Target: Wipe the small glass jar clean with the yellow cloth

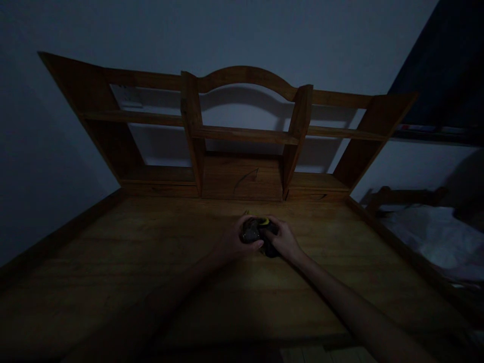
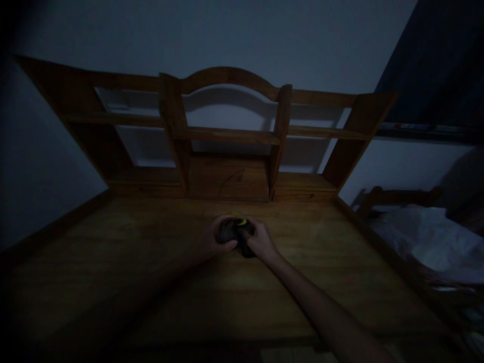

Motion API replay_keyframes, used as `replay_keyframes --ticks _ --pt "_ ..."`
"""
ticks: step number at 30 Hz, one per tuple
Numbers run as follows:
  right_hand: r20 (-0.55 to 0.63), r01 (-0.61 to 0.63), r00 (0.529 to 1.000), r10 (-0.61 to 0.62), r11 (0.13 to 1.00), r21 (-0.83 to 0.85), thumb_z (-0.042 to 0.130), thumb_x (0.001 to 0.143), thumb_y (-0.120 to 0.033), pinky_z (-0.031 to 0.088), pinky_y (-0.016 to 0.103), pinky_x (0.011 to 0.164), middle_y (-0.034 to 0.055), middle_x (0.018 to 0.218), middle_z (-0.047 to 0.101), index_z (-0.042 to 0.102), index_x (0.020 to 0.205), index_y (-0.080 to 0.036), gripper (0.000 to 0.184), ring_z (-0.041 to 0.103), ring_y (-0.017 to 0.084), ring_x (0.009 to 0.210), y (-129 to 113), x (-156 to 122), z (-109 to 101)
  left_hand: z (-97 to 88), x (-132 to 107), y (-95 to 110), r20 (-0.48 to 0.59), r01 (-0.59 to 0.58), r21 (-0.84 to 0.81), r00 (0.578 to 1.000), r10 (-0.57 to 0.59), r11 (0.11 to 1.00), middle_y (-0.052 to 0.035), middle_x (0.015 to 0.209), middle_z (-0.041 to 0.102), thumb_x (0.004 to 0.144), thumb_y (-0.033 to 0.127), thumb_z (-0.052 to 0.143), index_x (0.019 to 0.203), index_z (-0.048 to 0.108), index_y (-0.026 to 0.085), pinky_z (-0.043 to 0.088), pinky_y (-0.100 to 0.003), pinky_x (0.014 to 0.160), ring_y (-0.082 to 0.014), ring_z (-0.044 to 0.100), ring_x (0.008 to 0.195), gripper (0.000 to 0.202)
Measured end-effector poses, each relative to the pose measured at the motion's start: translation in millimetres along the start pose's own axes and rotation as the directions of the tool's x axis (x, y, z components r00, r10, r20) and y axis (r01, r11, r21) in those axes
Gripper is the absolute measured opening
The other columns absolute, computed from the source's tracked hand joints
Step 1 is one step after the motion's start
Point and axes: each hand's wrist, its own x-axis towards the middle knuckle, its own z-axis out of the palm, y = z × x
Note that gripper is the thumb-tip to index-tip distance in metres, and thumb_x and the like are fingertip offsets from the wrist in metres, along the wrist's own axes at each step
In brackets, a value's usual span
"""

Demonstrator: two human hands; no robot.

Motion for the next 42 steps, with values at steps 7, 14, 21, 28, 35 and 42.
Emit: replay_keyframes --ticks 7,14,21,28,35,42 --pt "-0.035 -0.058 0.998 0.060 0.997 0.053 0.061 0.071 -0.020 0.052 0.030 0.077 0.0030 0.090 0.072 0.069 0.096 -0.017 0.026 0.067 0.021 0.084 2 2 0 5.1 -2 -1 0.022 0.005 -0.038 1.000 -0.004 0.999 -0.0073 0.119 0.061 0.071 0.034 0.076 0.124 0.048 0.021 0.050 -0.035 0.094 -0.0224 0.060 0.110 0.061" --pt "-0.160 -0.052 0.986 0.038 0.995 -0.084 0.064 0.079 -0.031 0.047 0.025 0.058 0.0025 0.076 0.071 0.068 0.084 -0.018 0.015 0.065 0.020 0.068 0 -3 -1 3.2 -3 -1 0.019 0.165 -0.060 0.986 -0.164 0.985 -0.0081 0.115 0.062 0.076 0.042 0.070 0.127 0.047 0.022 0.057 -0.032 0.069 -0.0186 0.066 0.081 0.059" --pt "-0.244 -0.084 0.966 0.084 0.996 0.008 0.068 0.078 -0.035 0.047 0.025 0.058 0.0038 0.076 0.071 0.067 0.080 -0.017 0.018 0.065 0.020 0.067 -3 -1 5 4.4 1 -6 -0.076 0.092 -0.063 0.992 -0.097 0.994 -0.0083 0.120 0.060 0.075 0.037 0.071 0.124 0.049 0.020 0.050 -0.040 0.095 -0.0241 0.059 0.111 0.056" --pt "-0.287 -0.072 0.953 0.097 0.993 0.097 0.071 0.077 -0.044 0.046 0.023 0.055 0.0034 0.077 0.070 0.066 0.085 -0.017 0.029 0.064 0.019 0.066 -7 2 0 6.2 2 -6 -0.172 0.031 -0.054 0.984 -0.040 0.998 -0.0093 0.122 0.058 0.077 0.030 0.069 0.127 0.046 0.020 0.048 -0.040 0.098 -0.0233 0.058 0.113 0.056" --pt "-0.322 -0.080 0.939 0.120 0.988 0.134 0.075 0.075 -0.047 0.045 0.023 0.052 0.0012 0.071 0.067 0.063 0.083 -0.018 0.033 0.062 0.018 0.063 -7 2 -5 2.7 10 -14 -0.316 -0.052 -0.081 0.948 0.024 0.995 -0.0090 0.130 0.051 0.083 0.038 0.064 0.130 0.036 0.023 0.044 -0.038 0.104 -0.0204 0.053 0.120 0.057" --pt "-0.230 -0.095 0.965 0.129 0.983 0.156 0.072 0.079 -0.047 0.052 0.027 0.063 0.0047 0.085 0.072 0.067 0.090 -0.017 0.032 0.066 0.021 0.074 -9 1 4 5.1 12 -25 -0.344 -0.115 -0.092 0.936 0.077 0.989 -0.0122 0.138 0.042 0.083 0.039 0.065 0.137 0.025 0.024 0.044 -0.037 0.103 -0.0216 0.049 0.124 0.069"
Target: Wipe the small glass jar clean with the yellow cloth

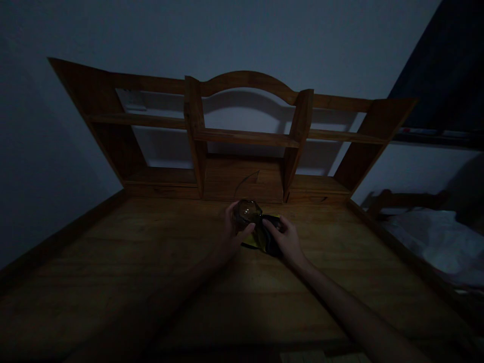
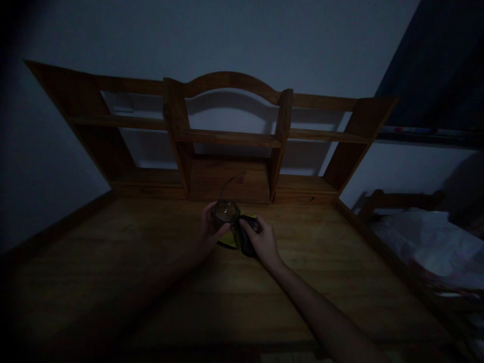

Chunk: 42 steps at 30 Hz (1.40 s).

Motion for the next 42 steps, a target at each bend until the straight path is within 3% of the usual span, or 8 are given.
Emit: replay_keyframes --ticks 5,11,15,18,23,33,42 --pt "0.013 -0.031 0.999 0.030 0.998 0.052 0.072 0.078 -0.048 0.053 0.028 0.067 0.0050 0.089 0.073 0.067 0.094 -0.018 0.034 0.068 0.021 0.079 -1 1 -2 1.0 -3 2 0.025 -0.046 0.033 0.999 0.046 0.998 -0.0121 0.143 0.037 0.083 0.037 0.066 0.141 0.021 0.026 0.041 -0.038 0.107 -0.0232 0.044 0.131 0.075" --pt "0.036 -0.037 0.999 0.034 0.996 0.087 0.073 0.077 -0.047 0.053 0.026 0.063 0.0040 0.086 0.072 0.065 0.090 -0.018 0.033 0.067 0.021 0.077 -3 3 -5 -2.0 -8 16 0.186 -0.102 0.188 0.980 0.066 0.977 -0.0116 0.151 0.029 0.080 0.036 0.071 0.149 0.013 0.027 0.030 -0.043 0.115 -0.0261 0.035 0.138 0.090" --pt "0.056 -0.007 0.998 0.007 1.000 0.015 0.073 0.077 -0.045 0.053 0.027 0.066 0.0036 0.086 0.071 0.064 0.093 -0.019 0.032 0.067 0.021 0.078 0 4 -6 -4.4 -12 22 0.278 -0.112 0.306 0.960 0.024 0.945 -0.0089 0.151 0.035 0.080 0.034 0.070 0.150 0.013 0.030 0.033 -0.044 0.113 -0.0257 0.038 0.137 0.090" --pt "0.085 0.048 0.996 -0.040 0.994 -0.096 0.070 0.080 -0.040 0.054 0.029 0.070 0.0038 0.090 0.071 0.064 0.101 -0.019 0.030 0.067 0.022 0.082 5 4 -7 -7.0 -11 25 0.343 -0.120 0.392 0.939 -0.024 0.912 -0.0067 0.147 0.042 0.080 0.030 0.070 0.149 0.018 0.031 0.038 -0.042 0.110 -0.0253 0.045 0.132 0.086" --pt "0.233 0.232 0.955 -0.184 0.952 -0.198 0.059 0.084 -0.022 0.052 0.033 0.087 0.0039 0.109 0.068 0.062 0.115 -0.023 0.031 0.065 0.022 0.099 14 3 -8 -9.3 -9 27 0.459 -0.179 0.459 0.886 -0.060 0.870 -0.0052 0.141 0.050 0.072 0.031 0.076 0.146 0.028 0.032 0.045 -0.041 0.104 -0.0267 0.052 0.125 0.088" --pt "0.201 0.270 0.953 -0.226 0.936 -0.227 0.056 0.083 -0.018 0.052 0.037 0.091 0.0041 0.114 0.068 0.064 0.119 -0.023 0.037 0.065 0.024 0.101 18 1 -8 -6.5 -11 27 0.438 -0.223 0.523 0.898 -0.035 0.823 -0.0035 0.141 0.050 0.073 0.033 0.074 0.147 0.026 0.035 0.044 -0.040 0.103 -0.0257 0.052 0.124 0.088" --pt "0.267 0.298 0.933 -0.243 0.935 -0.191 0.050 0.092 -0.023 0.045 0.042 0.103 0.0029 0.125 0.064 0.061 0.128 -0.026 0.038 0.061 0.026 0.114 9 -1 -11 -5.0 -11 24 0.418 -0.207 0.527 0.907 -0.040 0.824 -0.0060 0.140 0.051 0.071 0.032 0.074 0.145 0.029 0.031 0.046 -0.042 0.102 -0.0273 0.053 0.123 0.087"
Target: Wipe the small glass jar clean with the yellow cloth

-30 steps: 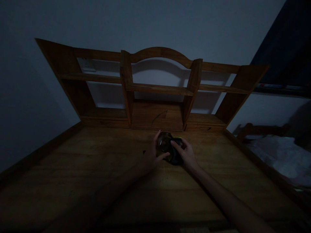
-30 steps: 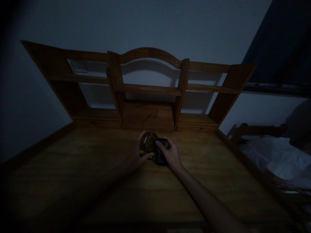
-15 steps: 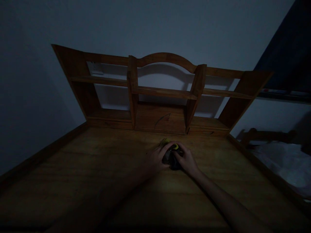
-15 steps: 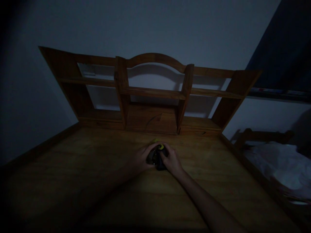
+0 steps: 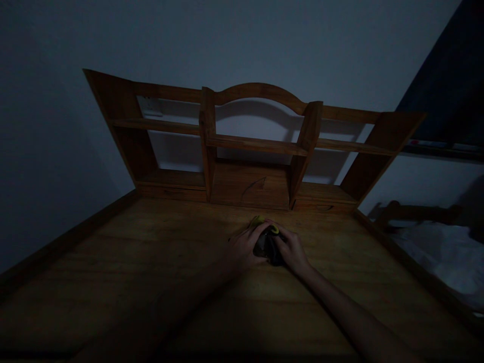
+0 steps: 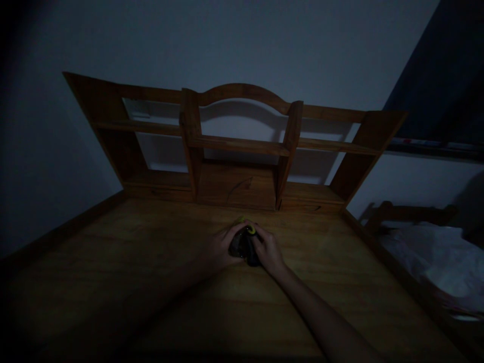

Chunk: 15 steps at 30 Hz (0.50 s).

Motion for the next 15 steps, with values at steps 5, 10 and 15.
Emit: replay_keyframes --ticks 5,10,15 --pt "0.045 0.038 0.998 -0.038 0.999 -0.018 0.046 0.096 -0.027 0.041 0.042 0.108 0.0009 0.133 0.059 0.055 0.134 -0.029 0.039 0.055 0.024 0.123 4 1 -2 -1.2 -1 1 0.001 0.021 -0.047 1.000 -0.021 0.999 -0.0090 0.140 0.050 0.070 0.036 0.076 0.146 0.029 0.029 0.044 -0.044 0.104 -0.0280 0.052 0.125 0.090" --pt "0.035 0.038 0.999 -0.038 0.999 -0.004 0.045 0.098 -0.029 0.043 0.040 0.106 0.0010 0.131 0.061 0.055 0.134 -0.030 0.038 0.057 0.023 0.120 8 1 -3 -1.2 -1 4 -0.059 -0.001 -0.113 0.998 -0.006 0.994 -0.0066 0.141 0.050 0.068 0.031 0.078 0.146 0.028 0.030 0.043 -0.042 0.106 -0.0255 0.051 0.126 0.093" --pt "0.015 0.038 0.999 -0.038 0.999 -0.001 0.044 0.098 -0.030 0.045 0.041 0.104 0.0028 0.128 0.062 0.056 0.134 -0.028 0.038 0.058 0.024 0.119 13 1 -2 -0.9 0 4 -0.054 0.022 -0.095 0.998 -0.027 0.995 -0.0056 0.139 0.052 0.066 0.035 0.080 0.146 0.028 0.031 0.045 -0.041 0.104 -0.0256 0.054 0.123 0.095"
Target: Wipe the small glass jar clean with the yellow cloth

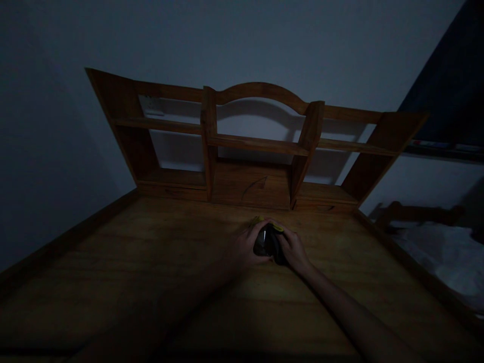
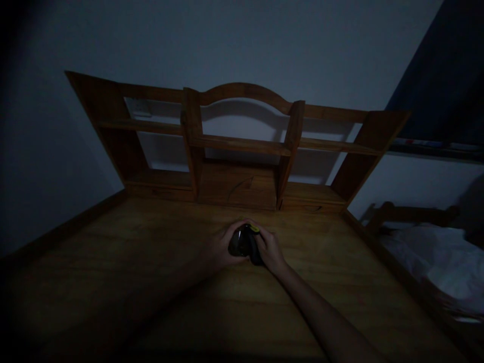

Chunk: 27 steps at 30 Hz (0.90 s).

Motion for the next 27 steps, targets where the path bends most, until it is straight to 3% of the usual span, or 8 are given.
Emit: replay_keyframes --ticks 7,19,27 --pt "0.057 0.014 0.998 -0.012 0.999 -0.044 0.041 0.098 -0.027 0.044 0.039 0.104 0.0051 0.131 0.060 0.050 0.139 -0.025 0.041 0.056 0.023 0.121 -9 1 0 -1.5 1 1 0.001 0.035 -0.018 0.999 -0.035 0.999 -0.0058 0.136 0.054 0.066 0.034 0.080 0.144 0.031 0.030 0.044 -0.040 0.104 -0.0255 0.054 0.122 0.092" --pt "0.015 -0.054 0.998 0.054 0.998 0.035 0.049 0.094 -0.031 0.042 0.041 0.105 0.0047 0.126 0.062 0.058 0.129 -0.025 0.036 0.057 0.024 0.119 -7 3 3 1.1 2 -2 0.002 0.049 -0.017 0.999 -0.049 0.999 -0.0077 0.138 0.053 0.066 0.036 0.080 0.143 0.033 0.027 0.046 -0.042 0.101 -0.0272 0.054 0.122 0.090" --pt "0.027 -0.049 0.998 0.048 0.998 0.029 0.049 0.092 -0.024 0.042 0.039 0.105 0.0040 0.126 0.062 0.058 0.129 -0.025 0.038 0.057 0.022 0.118 -12 3 4 -1.9 1 -1 0.007 0.017 -0.024 1.000 -0.017 1.000 -0.0071 0.136 0.054 0.068 0.038 0.078 0.143 0.033 0.028 0.046 -0.042 0.102 -0.0270 0.055 0.121 0.088"
